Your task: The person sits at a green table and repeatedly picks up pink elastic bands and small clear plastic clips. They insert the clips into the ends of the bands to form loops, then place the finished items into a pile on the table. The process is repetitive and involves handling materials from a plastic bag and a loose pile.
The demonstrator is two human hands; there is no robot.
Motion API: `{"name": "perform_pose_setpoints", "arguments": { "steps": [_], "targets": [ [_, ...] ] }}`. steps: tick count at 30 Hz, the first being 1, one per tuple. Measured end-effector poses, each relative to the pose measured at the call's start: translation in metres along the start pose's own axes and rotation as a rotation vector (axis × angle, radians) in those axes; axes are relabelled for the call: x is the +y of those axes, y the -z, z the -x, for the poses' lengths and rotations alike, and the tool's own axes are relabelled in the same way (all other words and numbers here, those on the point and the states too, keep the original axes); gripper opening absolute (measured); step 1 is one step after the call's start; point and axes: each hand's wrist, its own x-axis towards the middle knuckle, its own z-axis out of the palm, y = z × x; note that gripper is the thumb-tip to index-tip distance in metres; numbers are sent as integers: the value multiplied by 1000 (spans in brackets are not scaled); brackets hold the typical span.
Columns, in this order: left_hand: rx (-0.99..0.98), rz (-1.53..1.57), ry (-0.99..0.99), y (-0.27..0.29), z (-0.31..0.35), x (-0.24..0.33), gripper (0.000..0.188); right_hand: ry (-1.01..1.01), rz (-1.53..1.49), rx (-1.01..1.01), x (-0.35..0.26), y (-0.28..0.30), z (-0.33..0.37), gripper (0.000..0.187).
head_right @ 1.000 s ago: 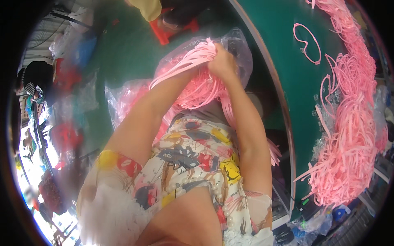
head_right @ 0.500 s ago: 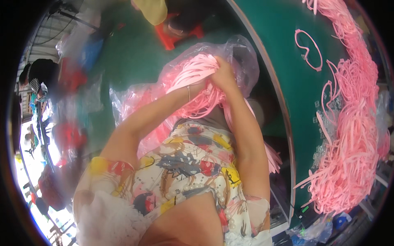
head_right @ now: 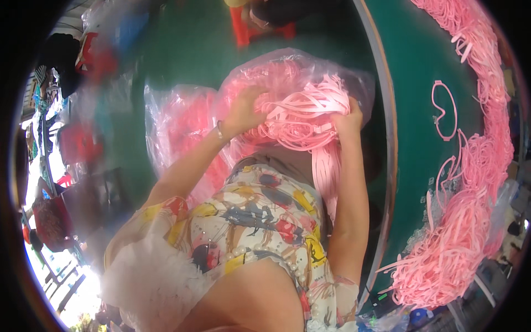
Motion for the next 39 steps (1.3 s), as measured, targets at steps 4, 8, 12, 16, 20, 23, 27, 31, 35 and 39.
{"name": "perform_pose_setpoints", "arguments": {
  "steps": [4,8,12,16,20,23,27,31,35,39],
  "targets": [
    [27,-1095,-225,-72,-31,-84,76,-6,-8,37,-3,1,-1,52],
    [89,-958,-236,-109,-104,-144,53,-7,38,20,-1,-2,-1,54],
    [5,-679,-4,-79,-144,-147,28,-45,-8,-35,-4,-8,4,54],
    [230,-437,2,-12,-193,-149,16,-147,-35,-63,-4,-9,3,53],
    [270,723,47,50,-204,-175,24,-210,-13,-175,-19,-21,2,51],
    [160,787,210,82,-182,-116,32,-244,-10,-241,-26,-30,2,49],
    [263,91,-150,61,-166,-107,35,-184,127,-362,5,-54,-22,50],
    [174,365,-25,60,-176,-99,32,-164,258,-401,11,-76,-32,48],
    [130,1168,5,56,-180,-108,30,-193,257,-418,33,-79,-40,56],
    [257,621,-1,57,-155,-80,30,-268,102,-336,52,-75,-45,49]
  ]
}}
